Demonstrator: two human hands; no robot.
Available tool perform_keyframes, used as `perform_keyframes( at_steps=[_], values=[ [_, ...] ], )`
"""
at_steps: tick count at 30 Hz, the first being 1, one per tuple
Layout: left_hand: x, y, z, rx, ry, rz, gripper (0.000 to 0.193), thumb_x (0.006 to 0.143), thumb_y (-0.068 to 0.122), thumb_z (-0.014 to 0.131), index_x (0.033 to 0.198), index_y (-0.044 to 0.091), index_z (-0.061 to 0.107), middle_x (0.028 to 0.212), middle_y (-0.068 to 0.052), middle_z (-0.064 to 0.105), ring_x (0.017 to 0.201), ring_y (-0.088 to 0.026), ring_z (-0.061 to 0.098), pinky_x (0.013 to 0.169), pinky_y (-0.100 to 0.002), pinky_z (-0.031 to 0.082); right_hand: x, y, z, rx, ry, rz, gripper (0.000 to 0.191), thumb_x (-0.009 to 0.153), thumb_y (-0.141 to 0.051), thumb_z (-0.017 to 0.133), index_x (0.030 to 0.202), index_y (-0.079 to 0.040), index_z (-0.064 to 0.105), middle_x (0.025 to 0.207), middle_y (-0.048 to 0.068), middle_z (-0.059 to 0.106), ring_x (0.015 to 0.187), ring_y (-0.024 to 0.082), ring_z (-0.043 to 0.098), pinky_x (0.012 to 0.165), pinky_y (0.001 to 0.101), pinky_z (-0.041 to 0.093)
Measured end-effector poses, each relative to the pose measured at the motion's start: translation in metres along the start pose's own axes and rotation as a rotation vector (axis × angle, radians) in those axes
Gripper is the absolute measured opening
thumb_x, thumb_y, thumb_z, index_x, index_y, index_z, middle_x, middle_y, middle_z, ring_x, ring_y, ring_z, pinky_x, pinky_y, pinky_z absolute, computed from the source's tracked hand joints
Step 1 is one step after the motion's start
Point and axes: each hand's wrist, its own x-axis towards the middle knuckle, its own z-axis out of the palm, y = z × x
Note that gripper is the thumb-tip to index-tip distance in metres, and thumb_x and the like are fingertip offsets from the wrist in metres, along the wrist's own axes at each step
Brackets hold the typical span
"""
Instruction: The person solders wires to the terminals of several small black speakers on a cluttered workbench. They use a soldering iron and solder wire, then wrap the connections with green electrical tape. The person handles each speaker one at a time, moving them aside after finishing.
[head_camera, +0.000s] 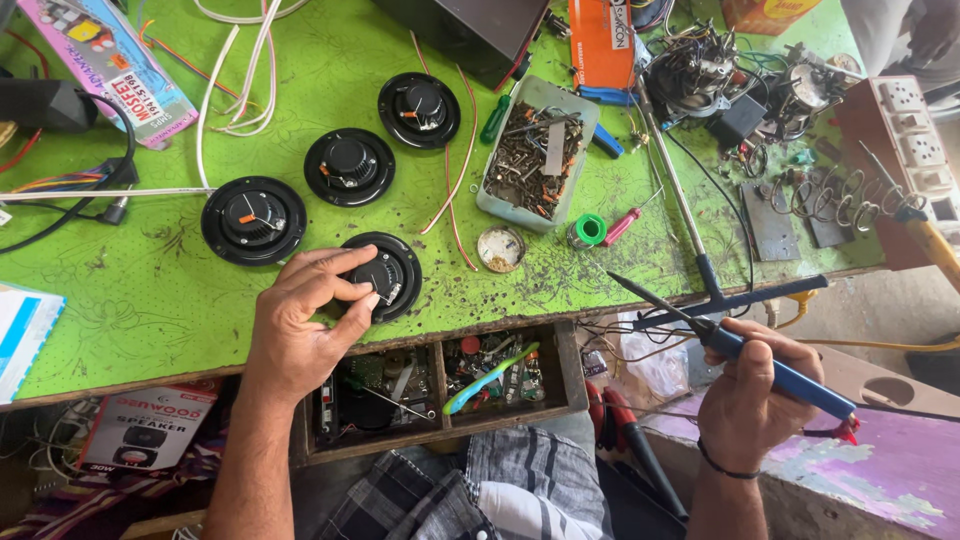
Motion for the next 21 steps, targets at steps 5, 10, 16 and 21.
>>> perform_keyframes(
  at_steps=[5, 10, 16, 21],
  values=[
    [-0.0001, -0.0006, -0.0003, -0.008, 0.007, 0.009, 0.013, 0.082, 0.005, 0.081, 0.088, 0.005, 0.068, 0.123, -0.009, 0.075, 0.117, -0.026, 0.069, 0.095, -0.036, 0.057, -0.0011, 0.0024, 0.0012, -0.014, 0.001, -0.003, 0.031, 0.114, -0.022, 0.071, 0.115, 0.005, 0.055, 0.107, 0.023, 0.07, 0.081, 0.02, 0.066, 0.074, 0.0282, 0.055],
    [-0.0013, -0.0009, -0.0007, -0.024, 0.004, 0.005, 0.014, 0.082, 0.005, 0.081, 0.086, 0.005, 0.068, 0.123, -0.009, 0.075, 0.117, -0.026, 0.069, 0.094, -0.036, 0.057, -0.0028, 0.0017, 0.0006, -0.018, -0.005, -0.02, 0.032, 0.115, -0.022, 0.072, 0.116, 0.006, 0.056, 0.108, 0.023, 0.07, 0.082, 0.021, 0.067, 0.075, 0.0285, 0.056],
    [-0.0014, -0.0024, -0.0007, -0.025, 0.002, -0.004, 0.013, 0.083, 0.006, 0.081, 0.086, 0.005, 0.069, 0.123, -0.009, 0.075, 0.117, -0.025, 0.069, 0.094, -0.036, 0.057, -0.0017, -0.0002, 0.0015, -0.011, 0.001, -0.018, 0.032, 0.116, -0.022, 0.072, 0.116, 0.006, 0.056, 0.107, 0.023, 0.07, 0.084, 0.021, 0.068, 0.075, 0.0293, 0.057],
    [-0.0027, -0.0029, -0.0008, -0.017, -0.003, -0.008, 0.012, 0.083, 0.007, 0.081, 0.086, 0.006, 0.07, 0.123, -0.009, 0.075, 0.118, -0.025, 0.069, 0.095, -0.036, 0.057, -0.0028, -0.0019, 0.0023, -0.022, -0.011, -0.005, 0.03, 0.114, -0.02, 0.071, 0.114, 0.006, 0.056, 0.106, 0.023, 0.07, 0.08, 0.021, 0.068, 0.073, 0.0284, 0.056]
  ],
)
